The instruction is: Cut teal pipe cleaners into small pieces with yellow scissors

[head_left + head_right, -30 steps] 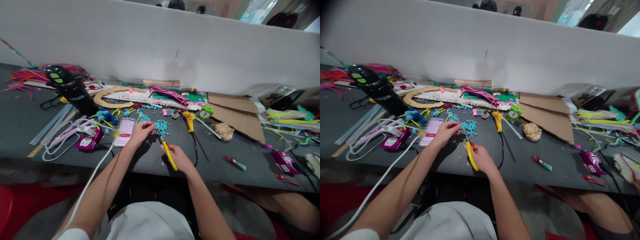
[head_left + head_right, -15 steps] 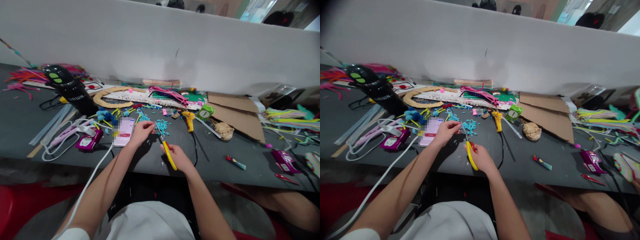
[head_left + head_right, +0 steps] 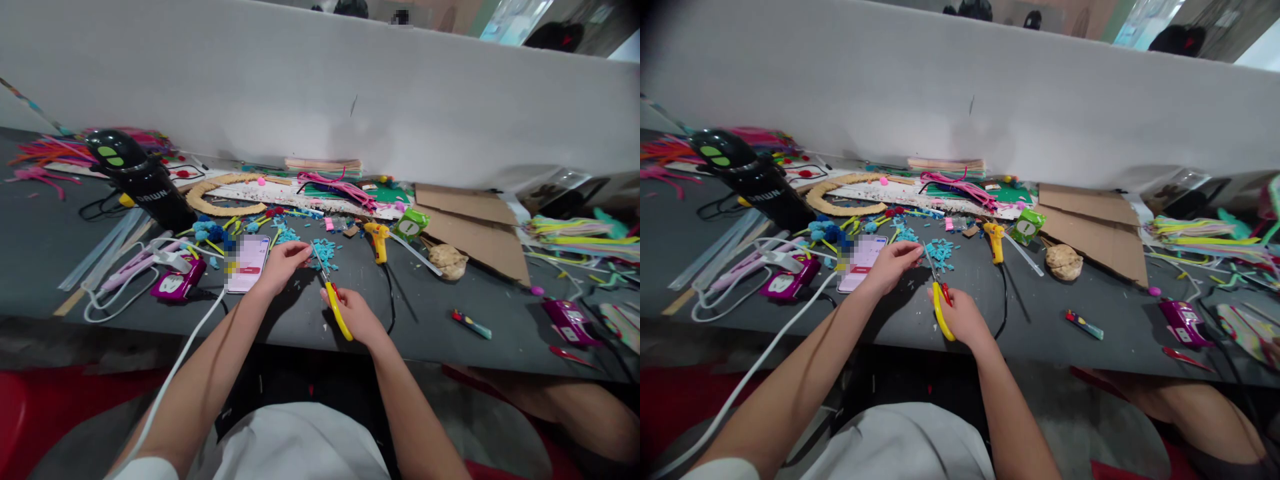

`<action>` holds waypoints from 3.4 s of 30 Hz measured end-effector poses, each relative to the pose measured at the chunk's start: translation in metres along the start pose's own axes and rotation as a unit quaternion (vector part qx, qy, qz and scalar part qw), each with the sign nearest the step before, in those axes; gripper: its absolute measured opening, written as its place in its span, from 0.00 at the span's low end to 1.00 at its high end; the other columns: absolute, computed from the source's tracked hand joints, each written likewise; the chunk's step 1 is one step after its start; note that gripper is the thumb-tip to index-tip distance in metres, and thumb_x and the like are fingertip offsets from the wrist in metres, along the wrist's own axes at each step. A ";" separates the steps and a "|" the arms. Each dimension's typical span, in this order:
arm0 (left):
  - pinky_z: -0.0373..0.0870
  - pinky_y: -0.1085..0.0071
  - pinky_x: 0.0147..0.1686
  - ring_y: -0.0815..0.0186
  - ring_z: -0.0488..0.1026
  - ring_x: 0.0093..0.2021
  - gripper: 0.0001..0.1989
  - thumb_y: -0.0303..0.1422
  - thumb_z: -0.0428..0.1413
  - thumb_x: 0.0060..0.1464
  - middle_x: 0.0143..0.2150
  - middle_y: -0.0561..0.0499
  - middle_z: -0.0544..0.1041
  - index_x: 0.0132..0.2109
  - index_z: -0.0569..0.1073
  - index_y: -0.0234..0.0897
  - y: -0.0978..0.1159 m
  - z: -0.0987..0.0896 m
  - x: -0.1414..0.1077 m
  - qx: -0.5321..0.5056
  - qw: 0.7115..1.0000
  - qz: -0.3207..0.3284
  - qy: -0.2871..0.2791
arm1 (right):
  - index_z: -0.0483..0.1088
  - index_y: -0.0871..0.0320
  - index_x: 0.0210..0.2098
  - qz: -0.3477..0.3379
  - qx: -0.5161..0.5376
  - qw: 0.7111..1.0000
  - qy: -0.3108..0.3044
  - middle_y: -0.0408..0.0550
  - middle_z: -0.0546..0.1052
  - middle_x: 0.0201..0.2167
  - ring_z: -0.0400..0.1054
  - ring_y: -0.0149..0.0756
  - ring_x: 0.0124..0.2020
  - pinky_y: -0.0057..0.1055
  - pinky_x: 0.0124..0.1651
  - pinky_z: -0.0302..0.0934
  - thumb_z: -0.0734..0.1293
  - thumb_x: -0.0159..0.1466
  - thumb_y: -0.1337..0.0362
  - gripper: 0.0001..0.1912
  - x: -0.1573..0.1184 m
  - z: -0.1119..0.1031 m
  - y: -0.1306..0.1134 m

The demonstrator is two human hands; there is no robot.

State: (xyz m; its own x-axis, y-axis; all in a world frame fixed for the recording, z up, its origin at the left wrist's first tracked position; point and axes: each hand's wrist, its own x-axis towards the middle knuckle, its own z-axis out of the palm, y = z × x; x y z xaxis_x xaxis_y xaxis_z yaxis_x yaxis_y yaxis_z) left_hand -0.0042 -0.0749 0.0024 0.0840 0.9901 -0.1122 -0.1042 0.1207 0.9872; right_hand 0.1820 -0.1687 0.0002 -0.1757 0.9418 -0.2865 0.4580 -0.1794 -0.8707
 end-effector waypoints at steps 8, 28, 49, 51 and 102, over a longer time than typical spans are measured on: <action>0.71 0.70 0.32 0.66 0.75 0.30 0.19 0.41 0.69 0.40 0.31 0.49 0.80 0.38 0.80 0.33 0.003 0.000 -0.001 0.029 0.999 0.007 0.017 | 0.62 0.58 0.26 -0.008 -0.007 1.000 0.001 0.38 0.60 0.21 0.51 0.28 0.23 0.26 0.25 0.45 0.63 0.63 0.44 0.23 0.000 -0.001 -0.001; 0.72 0.71 0.32 0.70 0.75 0.26 0.23 0.36 0.73 0.31 0.29 0.49 0.79 0.34 0.74 0.31 0.012 -0.002 0.003 -0.052 0.997 -0.051 0.014 | 0.59 0.56 0.27 0.031 0.059 0.997 -0.048 0.37 0.59 0.17 0.54 0.27 0.18 0.24 0.20 0.46 0.63 0.60 0.38 0.26 -0.003 -0.003 0.005; 0.70 0.71 0.31 0.71 0.73 0.24 0.18 0.30 0.71 0.33 0.25 0.51 0.76 0.32 0.74 0.31 0.002 0.004 0.021 -0.036 0.992 -0.124 -0.013 | 0.58 0.56 0.23 0.081 0.051 0.993 -0.070 0.37 0.60 0.13 0.52 0.26 0.14 0.25 0.17 0.43 0.62 0.59 0.35 0.29 0.010 -0.006 0.008; 0.71 0.71 0.31 0.70 0.73 0.25 0.17 0.29 0.71 0.32 0.26 0.50 0.77 0.32 0.74 0.32 0.000 0.003 0.023 -0.041 0.991 -0.130 -0.014 | 0.59 0.56 0.22 0.087 0.048 0.993 -0.065 0.37 0.60 0.12 0.52 0.26 0.13 0.25 0.17 0.43 0.62 0.58 0.35 0.30 0.011 -0.005 0.008; 0.64 0.66 0.40 0.60 0.71 0.41 0.11 0.39 0.54 0.57 0.40 0.48 0.77 0.41 0.76 0.40 0.032 -0.051 0.025 0.579 0.776 0.164 -0.189 | 0.65 0.55 0.27 -0.100 -0.325 0.911 0.232 0.41 0.67 0.21 0.58 0.32 0.23 0.28 0.27 0.45 0.65 0.59 0.42 0.21 0.069 -0.089 0.014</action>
State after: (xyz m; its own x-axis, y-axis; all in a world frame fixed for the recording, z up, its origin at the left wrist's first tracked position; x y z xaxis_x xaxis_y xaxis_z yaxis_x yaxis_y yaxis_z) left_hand -0.0564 -0.0428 0.0250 0.5481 0.8364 -0.0088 0.7608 -0.4942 0.4208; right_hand 0.2538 -0.0813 0.0035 0.0064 0.9832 0.1826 0.9036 0.0725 -0.4222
